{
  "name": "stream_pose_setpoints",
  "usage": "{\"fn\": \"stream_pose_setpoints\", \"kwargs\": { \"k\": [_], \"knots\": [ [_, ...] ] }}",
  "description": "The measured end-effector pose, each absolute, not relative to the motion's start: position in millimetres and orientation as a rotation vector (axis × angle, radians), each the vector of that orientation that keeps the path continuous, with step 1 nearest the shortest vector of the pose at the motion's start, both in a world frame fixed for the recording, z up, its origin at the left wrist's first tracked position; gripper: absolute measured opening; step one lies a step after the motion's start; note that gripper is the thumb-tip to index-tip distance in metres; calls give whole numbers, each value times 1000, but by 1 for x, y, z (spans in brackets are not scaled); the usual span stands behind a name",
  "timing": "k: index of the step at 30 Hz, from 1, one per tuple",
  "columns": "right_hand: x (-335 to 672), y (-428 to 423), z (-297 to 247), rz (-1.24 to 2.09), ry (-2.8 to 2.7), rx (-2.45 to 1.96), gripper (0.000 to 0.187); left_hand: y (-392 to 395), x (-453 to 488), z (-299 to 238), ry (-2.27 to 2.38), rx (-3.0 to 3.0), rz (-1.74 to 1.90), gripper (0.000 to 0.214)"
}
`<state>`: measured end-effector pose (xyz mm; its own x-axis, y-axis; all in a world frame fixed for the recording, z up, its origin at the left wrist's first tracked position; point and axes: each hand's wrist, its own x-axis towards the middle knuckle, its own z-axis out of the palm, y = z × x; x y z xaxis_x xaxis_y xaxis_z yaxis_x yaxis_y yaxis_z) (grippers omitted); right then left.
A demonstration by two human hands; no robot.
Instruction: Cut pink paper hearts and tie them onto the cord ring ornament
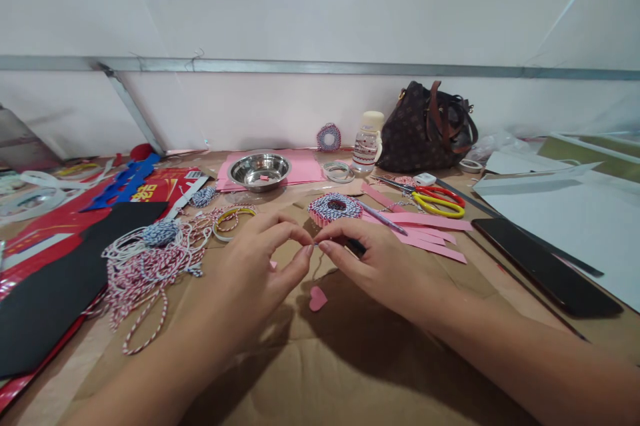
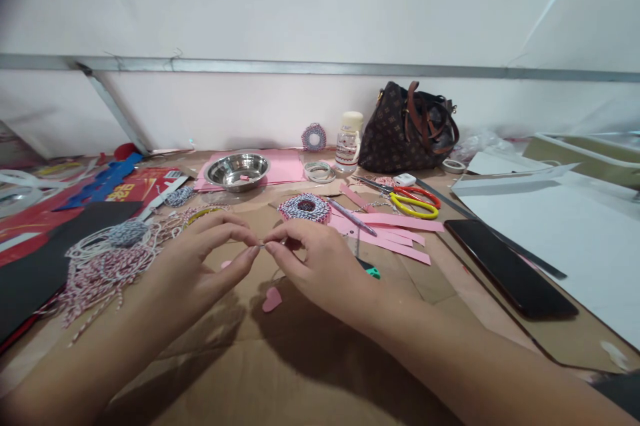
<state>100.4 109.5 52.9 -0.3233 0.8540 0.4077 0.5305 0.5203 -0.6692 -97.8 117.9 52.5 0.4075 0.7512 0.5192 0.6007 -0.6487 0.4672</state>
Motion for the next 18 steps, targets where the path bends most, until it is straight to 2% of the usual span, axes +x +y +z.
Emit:
{"fn": "stream_pose_setpoints", "kwargs": {
  "k": [10, 18],
  "knots": [
    [99, 109, 45, 257, -2095, -977, 12, 121, -97, 50, 1173, 2514, 1083, 8],
    [98, 109, 49, 347, -2089, -1068, 9, 120, -95, 50, 1144, 2503, 1070, 9]
  ]
}}
